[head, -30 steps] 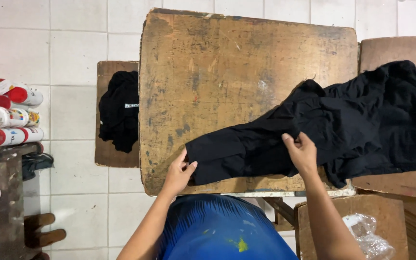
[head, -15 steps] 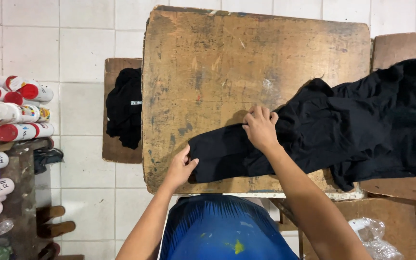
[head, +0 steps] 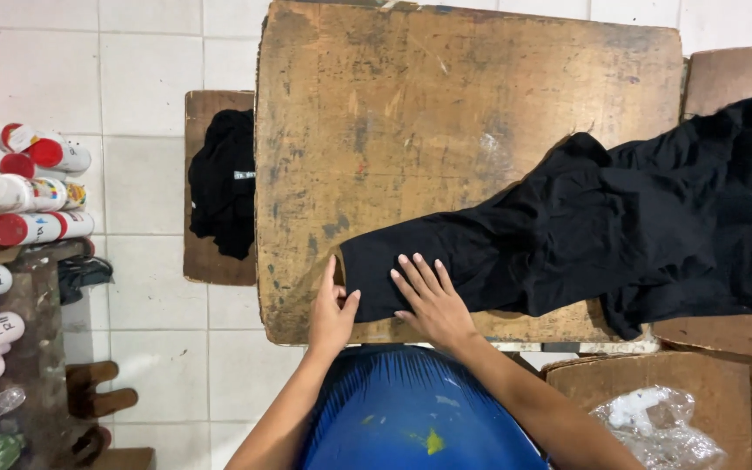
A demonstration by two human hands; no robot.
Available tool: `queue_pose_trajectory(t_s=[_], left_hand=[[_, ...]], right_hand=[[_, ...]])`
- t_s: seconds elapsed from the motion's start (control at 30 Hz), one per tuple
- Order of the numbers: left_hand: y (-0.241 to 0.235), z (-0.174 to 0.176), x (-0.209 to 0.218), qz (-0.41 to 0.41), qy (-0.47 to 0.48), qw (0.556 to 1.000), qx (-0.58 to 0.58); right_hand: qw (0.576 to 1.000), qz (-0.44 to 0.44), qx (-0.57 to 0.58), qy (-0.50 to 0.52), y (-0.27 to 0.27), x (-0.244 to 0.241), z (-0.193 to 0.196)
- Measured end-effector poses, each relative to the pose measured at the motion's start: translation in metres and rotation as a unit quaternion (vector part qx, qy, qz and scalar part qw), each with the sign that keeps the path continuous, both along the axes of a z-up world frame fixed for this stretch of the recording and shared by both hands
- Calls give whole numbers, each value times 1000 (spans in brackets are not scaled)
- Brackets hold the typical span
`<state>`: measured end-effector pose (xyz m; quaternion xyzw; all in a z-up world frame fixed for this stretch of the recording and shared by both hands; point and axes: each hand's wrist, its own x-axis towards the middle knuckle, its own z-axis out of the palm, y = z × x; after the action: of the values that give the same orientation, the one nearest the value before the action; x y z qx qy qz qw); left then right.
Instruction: The person irons a black t-shirt on a wooden table, focusing on the sleeve and body. They smooth the fabric with their hands, use an iron to press the garment, and move the shirt to a nearby stool after ironing.
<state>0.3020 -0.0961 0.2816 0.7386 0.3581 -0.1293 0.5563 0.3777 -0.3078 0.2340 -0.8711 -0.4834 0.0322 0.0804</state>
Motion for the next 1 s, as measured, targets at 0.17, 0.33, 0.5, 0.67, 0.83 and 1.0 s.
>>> queue_pose_trajectory(t_s=[0.17,0.33,0.5,0.67,0.83,1.0], left_hand=[[-3,10,0,-1,-6,1000,21],[-18,-10,-17,22,-36,999,4],[-29,-12,-31,-19,-85,996,6],[-27,-2,-33,-78,-118,990,-21],[0,-20,-24,-172,-242,942,159],[16,9,21,-392,-314,811,298]], right_hand=[[998,-15,-65,7,-6,3,1],[989,-96,-6,110,3,-9,24],[928,-228,125,267,23,-20,9],[936,-263,113,204,29,-18,-20],[928,-281,146,198,32,-22,24],[932,-257,170,188,40,-24,42]])
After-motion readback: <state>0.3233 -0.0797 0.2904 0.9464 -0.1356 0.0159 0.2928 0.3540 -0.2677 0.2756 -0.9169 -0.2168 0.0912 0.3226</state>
